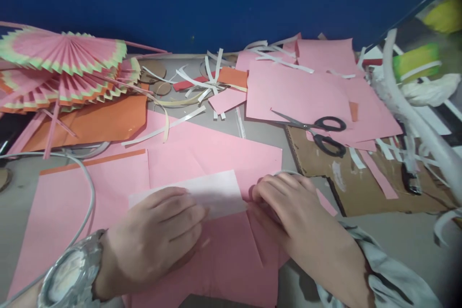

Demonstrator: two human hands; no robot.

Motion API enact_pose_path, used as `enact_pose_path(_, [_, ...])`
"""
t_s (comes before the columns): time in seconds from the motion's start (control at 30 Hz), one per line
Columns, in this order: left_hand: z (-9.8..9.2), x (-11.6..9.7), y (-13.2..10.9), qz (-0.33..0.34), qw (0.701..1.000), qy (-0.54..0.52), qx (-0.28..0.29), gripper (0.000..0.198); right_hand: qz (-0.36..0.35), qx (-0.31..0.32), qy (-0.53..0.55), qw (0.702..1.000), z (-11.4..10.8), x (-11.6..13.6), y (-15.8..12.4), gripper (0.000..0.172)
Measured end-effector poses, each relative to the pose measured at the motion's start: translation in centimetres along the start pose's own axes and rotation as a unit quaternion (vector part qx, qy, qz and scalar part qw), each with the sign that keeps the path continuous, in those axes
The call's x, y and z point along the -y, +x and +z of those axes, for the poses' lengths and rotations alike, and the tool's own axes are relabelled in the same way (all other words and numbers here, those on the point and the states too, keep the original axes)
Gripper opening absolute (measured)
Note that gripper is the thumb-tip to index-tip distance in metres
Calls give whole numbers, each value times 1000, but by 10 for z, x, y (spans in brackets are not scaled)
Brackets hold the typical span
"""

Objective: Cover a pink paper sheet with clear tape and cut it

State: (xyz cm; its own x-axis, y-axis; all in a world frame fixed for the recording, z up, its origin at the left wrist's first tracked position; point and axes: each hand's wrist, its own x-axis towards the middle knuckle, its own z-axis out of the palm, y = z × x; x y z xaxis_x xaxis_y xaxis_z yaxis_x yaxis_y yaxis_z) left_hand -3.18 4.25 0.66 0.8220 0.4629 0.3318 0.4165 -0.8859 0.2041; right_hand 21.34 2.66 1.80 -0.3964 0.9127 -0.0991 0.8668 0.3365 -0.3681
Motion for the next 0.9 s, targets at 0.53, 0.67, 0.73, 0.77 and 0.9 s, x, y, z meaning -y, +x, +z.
enact_pose_path(0.53, [-7,-4,-3,-30,998,13,51,32,19,-27,-24,999,4,6,2,15])
enact_pose_path(0.67, [-4,-6,-7,-61,997,-5,46,29,15,-32,-22,999,4,5,2,15])
enact_pose_path(0.73, [-3,-6,-10,-53,997,-12,50,25,12,-33,-24,999,4,6,3,14])
enact_pose_path(0.77, [-2,-5,-11,-47,997,-9,56,25,11,-32,-28,999,3,6,3,14])
enact_pose_path(0.9, [-2,-5,-10,-31,999,-2,40,22,15,-30,-44,998,2,7,3,14])
